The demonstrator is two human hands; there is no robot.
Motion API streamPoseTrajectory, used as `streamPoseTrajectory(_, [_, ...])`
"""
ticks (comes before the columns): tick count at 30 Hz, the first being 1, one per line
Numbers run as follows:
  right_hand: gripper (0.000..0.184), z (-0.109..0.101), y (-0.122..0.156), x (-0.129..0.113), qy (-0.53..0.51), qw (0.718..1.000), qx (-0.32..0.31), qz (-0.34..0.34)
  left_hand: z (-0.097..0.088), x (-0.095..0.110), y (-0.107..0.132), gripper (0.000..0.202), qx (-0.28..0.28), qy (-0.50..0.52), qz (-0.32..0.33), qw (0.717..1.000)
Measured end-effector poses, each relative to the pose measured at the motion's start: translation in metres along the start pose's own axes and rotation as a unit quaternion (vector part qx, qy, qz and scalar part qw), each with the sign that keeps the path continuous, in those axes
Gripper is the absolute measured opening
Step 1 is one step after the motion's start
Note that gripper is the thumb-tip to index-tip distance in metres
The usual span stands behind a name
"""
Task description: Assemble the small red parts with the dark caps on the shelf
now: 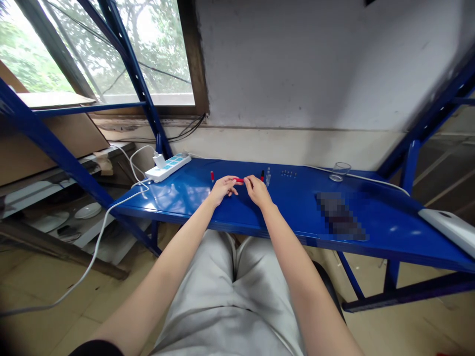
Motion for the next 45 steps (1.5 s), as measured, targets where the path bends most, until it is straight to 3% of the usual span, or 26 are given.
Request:
streamPoseTrajectory(20, [0.026, 0.001, -0.001, 0.001, 0.024, 0.998, -0.037, 0.047, -0.001, -0.001, -0.001, 0.029, 0.011, 0.004, 0.005, 1.000])
streamPoseTrajectory(26, [0.031, 0.006, -0.001, 0.005, -0.038, 0.998, -0.047, 0.021, 0.000, 0.001, -0.001, 0.028, 0.025, 0.002, -0.003, 1.000])
streamPoseTrajectory(37, [0.026, 0.009, -0.005, 0.012, -0.029, 0.999, -0.039, -0.021, -0.001, -0.005, 0.000, 0.032, -0.008, 0.021, 0.004, 1.000])
streamPoseTrajectory(45, [0.025, 0.009, -0.005, 0.013, -0.019, 0.998, -0.023, -0.051, -0.002, -0.009, -0.002, 0.032, 0.016, 0.001, 0.005, 1.000])
Point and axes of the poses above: each hand's wrist, its own y-axis away from the middle knuckle, its own z-axis out of the palm, x = y × z, the point moved 1 cm from there along -y, towards the middle knuckle, and after that the axes turned 14 degrees about z, right-handed, at the moved point
